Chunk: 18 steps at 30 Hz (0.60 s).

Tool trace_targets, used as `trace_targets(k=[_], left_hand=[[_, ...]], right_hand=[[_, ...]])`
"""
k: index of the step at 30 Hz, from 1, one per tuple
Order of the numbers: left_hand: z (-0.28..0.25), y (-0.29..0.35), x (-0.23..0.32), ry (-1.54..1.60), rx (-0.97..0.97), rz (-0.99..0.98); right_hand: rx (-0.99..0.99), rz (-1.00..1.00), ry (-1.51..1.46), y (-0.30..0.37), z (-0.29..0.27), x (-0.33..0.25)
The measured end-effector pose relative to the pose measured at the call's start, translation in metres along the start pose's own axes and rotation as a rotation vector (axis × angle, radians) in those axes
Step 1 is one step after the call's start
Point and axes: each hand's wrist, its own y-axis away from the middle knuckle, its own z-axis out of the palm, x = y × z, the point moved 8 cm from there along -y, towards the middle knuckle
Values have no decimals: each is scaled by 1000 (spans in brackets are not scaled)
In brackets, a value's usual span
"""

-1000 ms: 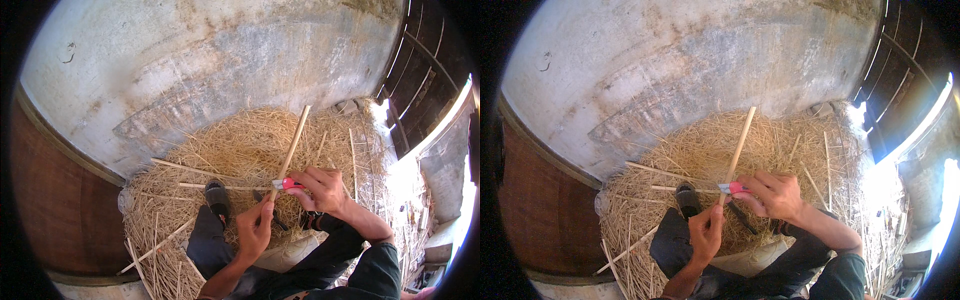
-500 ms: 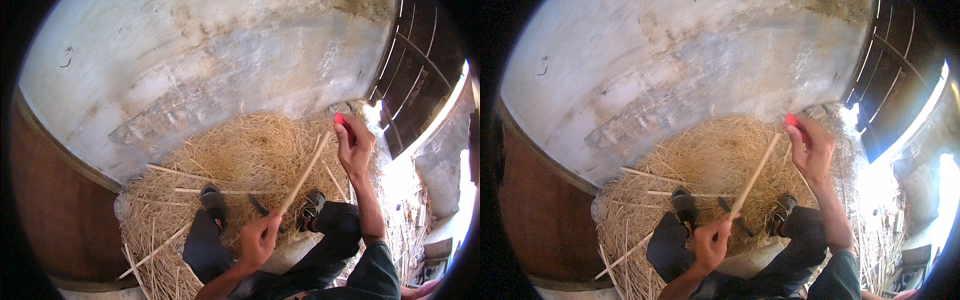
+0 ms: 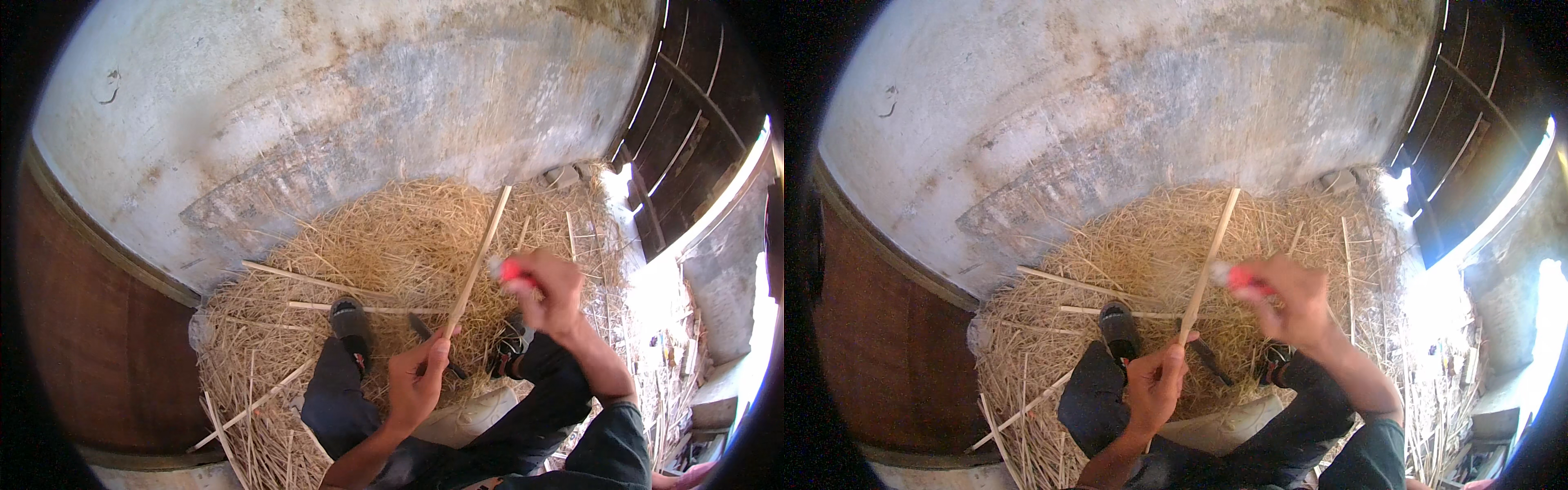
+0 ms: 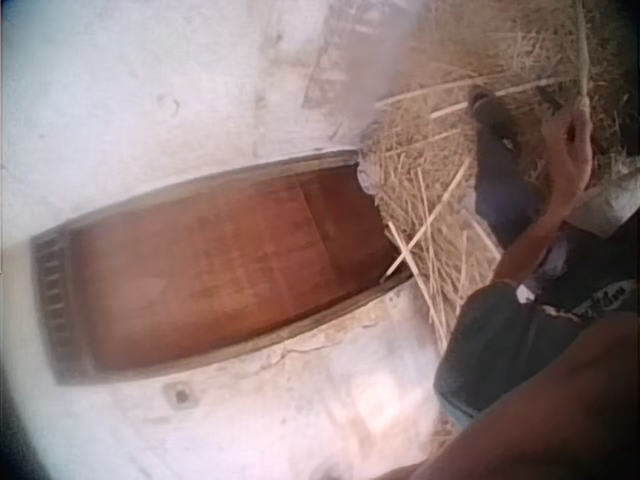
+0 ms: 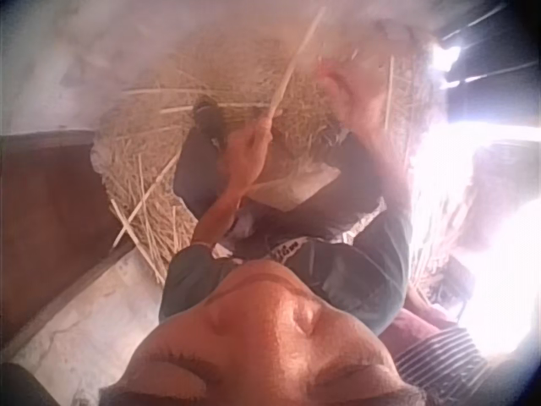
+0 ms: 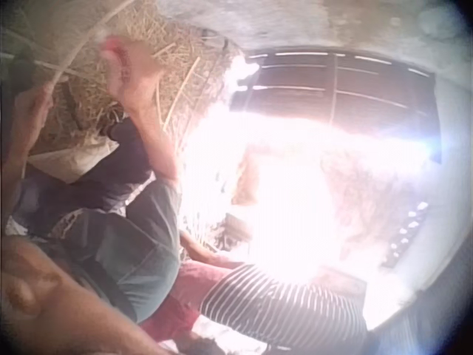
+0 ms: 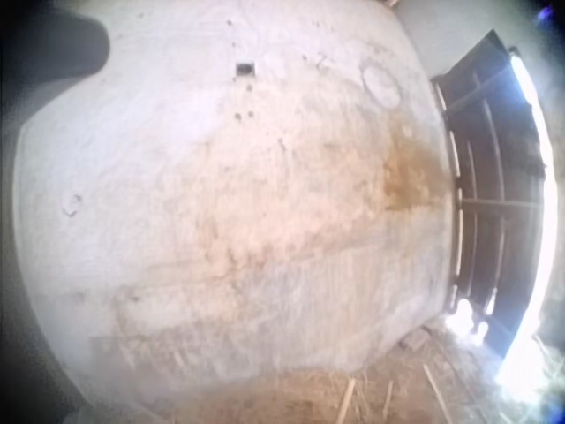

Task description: The person sits on a pile of straw and uses a red utility knife to shave and smooth a long, thin bamboo stick. They hold the stick in their left hand and scrape along its length with the knife in their right hand, rotating the stick to work on different sides.

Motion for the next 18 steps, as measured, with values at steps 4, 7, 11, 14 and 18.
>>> trace_targets(k=[4,7,11,14,18], left_hand=[[-2,0,-1,-5,35,-20],[-6,-2,-1,-67,70,24],[-6,-1,6,-134,83,119],[-5,0,8,-148,78,119],[-5,1,5,-112,85,112]], right_hand=[[-181,-88,81,9,33,-25],[-170,-84,97,11,37,-25],[-184,-78,144,9,39,-23],[-178,-82,173,5,37,-19],[-122,-106,140,1,30,-10]])
